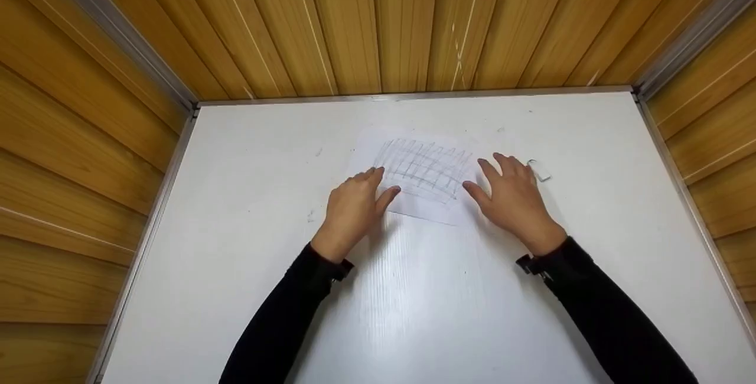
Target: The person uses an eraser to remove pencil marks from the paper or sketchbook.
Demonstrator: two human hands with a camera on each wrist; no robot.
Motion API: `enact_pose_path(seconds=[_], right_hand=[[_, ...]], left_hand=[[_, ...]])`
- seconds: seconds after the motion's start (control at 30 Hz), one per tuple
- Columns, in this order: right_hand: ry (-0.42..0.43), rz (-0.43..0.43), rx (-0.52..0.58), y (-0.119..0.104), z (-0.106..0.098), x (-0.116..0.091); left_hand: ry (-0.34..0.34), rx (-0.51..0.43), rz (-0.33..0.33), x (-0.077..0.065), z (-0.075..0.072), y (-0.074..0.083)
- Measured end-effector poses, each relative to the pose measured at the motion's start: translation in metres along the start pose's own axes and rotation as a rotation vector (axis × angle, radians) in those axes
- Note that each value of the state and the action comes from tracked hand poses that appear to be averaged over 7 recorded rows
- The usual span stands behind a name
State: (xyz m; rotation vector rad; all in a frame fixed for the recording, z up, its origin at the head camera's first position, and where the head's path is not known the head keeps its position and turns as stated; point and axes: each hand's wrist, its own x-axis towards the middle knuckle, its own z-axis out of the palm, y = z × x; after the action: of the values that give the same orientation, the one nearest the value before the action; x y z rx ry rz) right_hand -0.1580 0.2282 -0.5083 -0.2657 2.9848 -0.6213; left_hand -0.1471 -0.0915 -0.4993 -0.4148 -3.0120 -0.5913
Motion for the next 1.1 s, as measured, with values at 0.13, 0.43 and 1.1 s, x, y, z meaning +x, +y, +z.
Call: enact_pose_path(seconds=[0.13, 0.43, 1.1], right_hand=[[0.090, -0.005, 0.023, 0.011, -0.022, 0.007], [-0.124, 0.164, -0.071, 0.069, -0.065, 0.022], [-0.111, 0.252, -0.039, 0.120, -0.045, 0.032]], left_hand=[[0.070, -0.030, 0.052, 0.013, -0.012, -0.011], [-0.051, -0.008, 0.055, 0.053, -0.016, -0.041], [-0.187, 0.044, 0.069, 0.087, 0.018, -0.060]])
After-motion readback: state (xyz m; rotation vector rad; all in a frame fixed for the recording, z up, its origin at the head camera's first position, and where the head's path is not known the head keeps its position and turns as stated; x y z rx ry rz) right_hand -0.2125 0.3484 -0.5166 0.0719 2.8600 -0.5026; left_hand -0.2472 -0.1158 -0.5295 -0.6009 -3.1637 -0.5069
